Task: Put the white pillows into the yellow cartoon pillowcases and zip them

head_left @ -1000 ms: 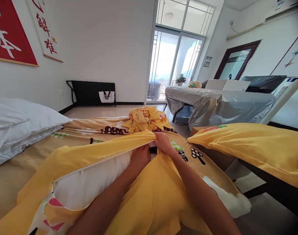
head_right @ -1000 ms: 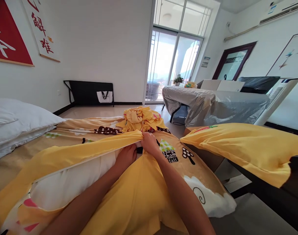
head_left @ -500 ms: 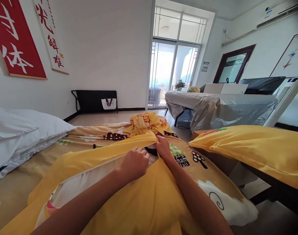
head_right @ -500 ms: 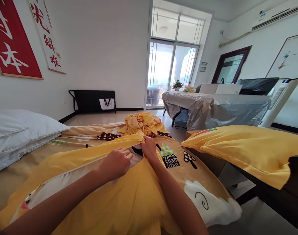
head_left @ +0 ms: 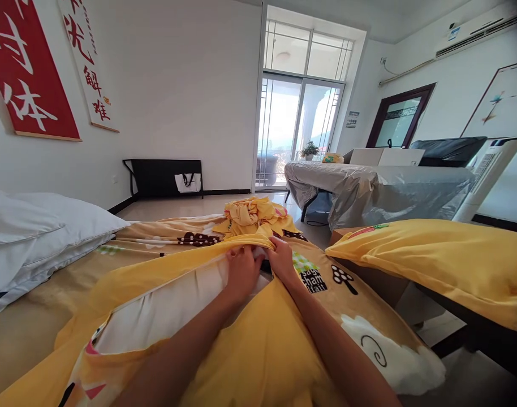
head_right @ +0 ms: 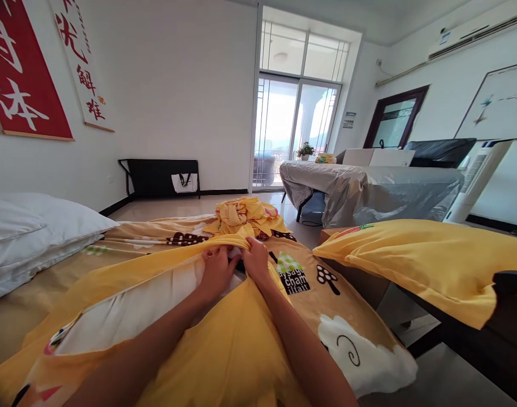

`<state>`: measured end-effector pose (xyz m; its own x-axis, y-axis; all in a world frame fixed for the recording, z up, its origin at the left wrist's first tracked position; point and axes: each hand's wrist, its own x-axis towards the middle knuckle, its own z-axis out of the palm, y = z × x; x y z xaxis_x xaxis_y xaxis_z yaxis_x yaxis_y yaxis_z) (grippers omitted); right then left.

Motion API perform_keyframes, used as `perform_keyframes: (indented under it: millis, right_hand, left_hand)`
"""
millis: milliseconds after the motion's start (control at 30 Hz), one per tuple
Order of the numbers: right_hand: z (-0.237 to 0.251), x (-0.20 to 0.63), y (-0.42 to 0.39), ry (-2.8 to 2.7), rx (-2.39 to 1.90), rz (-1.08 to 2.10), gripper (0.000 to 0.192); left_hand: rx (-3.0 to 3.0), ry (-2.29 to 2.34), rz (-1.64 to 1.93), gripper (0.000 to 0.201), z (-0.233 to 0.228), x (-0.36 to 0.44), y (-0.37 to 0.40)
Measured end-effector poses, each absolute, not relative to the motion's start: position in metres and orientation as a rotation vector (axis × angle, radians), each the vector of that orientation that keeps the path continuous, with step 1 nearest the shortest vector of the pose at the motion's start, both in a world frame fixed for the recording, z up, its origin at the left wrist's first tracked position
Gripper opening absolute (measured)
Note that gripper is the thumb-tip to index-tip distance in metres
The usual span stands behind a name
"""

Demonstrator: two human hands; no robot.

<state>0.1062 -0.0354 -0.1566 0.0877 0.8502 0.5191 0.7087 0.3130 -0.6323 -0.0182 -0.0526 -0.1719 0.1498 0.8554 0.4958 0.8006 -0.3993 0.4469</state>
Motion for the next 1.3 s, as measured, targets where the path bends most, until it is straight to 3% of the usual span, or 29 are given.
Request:
perform_keyframes:
  millis: [100, 267, 533, 733, 867, 1067, 1300]
  right_hand:
    - [-0.157, 0.109, -0.037, -1.657, -1.461, 0.169, 0.028]
    - [-0.154, 0.112, -0.032, -1.737, -1.549, 0.148, 0.027]
    - [-0.141, 0.122, -0.024, -1.963, -1.723, 0.09, 0.019]
    - [-0.139, 0.117, -0.033, -2.05, -1.755, 0.009, 0.029]
    - [-0.129, 0.114, -0.042, -2.104, -1.693, -0.014, 0.035]
    - [-0.109, 0.126, -0.058, -2.275, -1.63, -0.018, 0.029]
    - [-0.106, 0.13, -0.067, -2.368, -1.861, -0.335, 0.02]
  left_hand:
    - [2.017, 1.612, 1.279, 0.034, -0.183, -0.009, -0.048]
    - [1.886, 1.53, 1.248, 0.032, -0.189, -0.007, -0.038]
    - [2.336, 1.353, 1.095, 0.016, -0.213, -0.01, -0.043]
    - [2.66, 0.837, 1.212, 0.024, -0.223, -0.029, -0.054]
    - [2.661, 1.015, 1.162, 0.022, -0.222, -0.025, -0.053]
    - [2.48, 1.153, 1.206, 0.026, -0.218, -0.006, -0.049]
    - [2.466, 1.149, 1.182, 0.028, -0.213, 0.002, -0.052]
